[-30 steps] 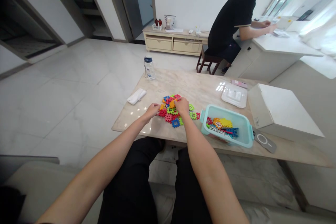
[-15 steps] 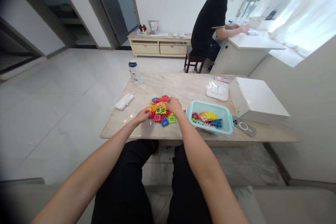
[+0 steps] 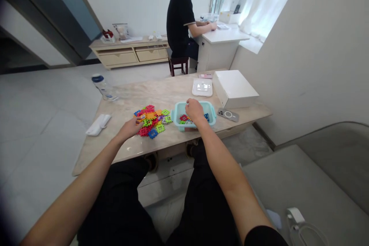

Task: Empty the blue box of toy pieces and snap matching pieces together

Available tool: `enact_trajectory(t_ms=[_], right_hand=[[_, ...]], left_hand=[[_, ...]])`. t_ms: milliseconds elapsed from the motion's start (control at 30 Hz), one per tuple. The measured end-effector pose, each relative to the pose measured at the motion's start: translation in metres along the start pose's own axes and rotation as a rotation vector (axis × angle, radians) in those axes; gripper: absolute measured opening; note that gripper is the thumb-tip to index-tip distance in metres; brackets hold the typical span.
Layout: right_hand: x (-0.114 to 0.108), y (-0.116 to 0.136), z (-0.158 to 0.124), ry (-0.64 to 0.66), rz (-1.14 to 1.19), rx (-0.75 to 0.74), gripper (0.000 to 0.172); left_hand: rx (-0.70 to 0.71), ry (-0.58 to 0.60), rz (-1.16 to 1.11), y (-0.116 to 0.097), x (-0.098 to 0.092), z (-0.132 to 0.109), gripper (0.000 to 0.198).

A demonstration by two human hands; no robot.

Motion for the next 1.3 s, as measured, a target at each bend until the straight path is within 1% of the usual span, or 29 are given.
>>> enact_trajectory(t_ms=[67, 100, 167, 267, 367, 500, 533, 633, 733, 933, 1033, 1133, 1200, 1233, 1300], right_hand=[[0.007, -0.034, -0.009, 0.078, -0.033, 0.091, 0.036], [0.013, -0.046, -0.013, 0.116, -0.040, 0.128, 0.034], [0.026, -0.061, -0.016, 0.183, -0.045, 0.182, 0.032], [0.047, -0.067, -0.012, 0.254, -0.061, 0.235, 0.043], [0.061, -0.065, -0.001, 0.274, -0.097, 0.284, 0.054], [0.067, -0.061, 0.009, 0.285, -0.130, 0.358, 0.064], [0.068, -0.061, 0.010, 0.288, -0.130, 0.375, 0.069], [0.071, -0.062, 0.012, 0.277, -0.128, 0.388, 0.083], [0.077, -0.065, 0.014, 0.273, -0.124, 0.391, 0.092], [0.092, -0.075, 0.018, 0.333, -0.108, 0.379, 0.090], [0.096, -0.076, 0.019, 0.370, -0.105, 0.352, 0.088], [0.100, -0.071, 0.020, 0.393, -0.113, 0.334, 0.095], [0.103, -0.066, 0.020, 0.397, -0.122, 0.318, 0.100], [0.105, -0.063, 0.021, 0.397, -0.128, 0.306, 0.100], [0.108, -0.057, 0.024, 0.398, -0.136, 0.277, 0.093]], left_hand=[[0.008, -0.023, 0.069, -0.014, 0.000, -0.004, 0.065], [0.011, -0.034, 0.106, -0.021, -0.001, -0.007, 0.068], [0.021, -0.045, 0.164, -0.032, 0.000, -0.013, 0.070], [0.038, -0.037, 0.206, -0.045, 0.003, -0.022, 0.068], [0.041, -0.032, 0.241, -0.048, 0.004, -0.029, 0.063], [0.046, -0.017, 0.252, -0.042, 0.002, -0.032, 0.056], [0.041, -0.013, 0.257, -0.039, 0.001, -0.031, 0.056], [0.033, -0.025, 0.264, -0.029, -0.002, -0.026, 0.051], [0.035, -0.010, 0.266, -0.024, -0.001, -0.021, 0.050], [0.051, 0.032, 0.239, -0.020, 0.007, -0.018, 0.052], [0.052, 0.058, 0.214, -0.016, 0.008, -0.016, 0.055], [0.042, 0.070, 0.178, -0.010, 0.007, -0.013, 0.057], [0.036, 0.067, 0.156, -0.003, 0.006, -0.010, 0.055], [0.034, 0.066, 0.146, 0.000, 0.005, -0.009, 0.053], [0.037, 0.071, 0.128, 0.006, 0.006, -0.007, 0.050]])
Point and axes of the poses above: each hand's wrist, its own z-axis towards the middle knuckle, its own x-axis out of the palm, y = z × x, the point moved 9 cm from there along z, towards the middle knuckle, and after that the axes turned 13 degrees about -x, right-handed, at the moved point
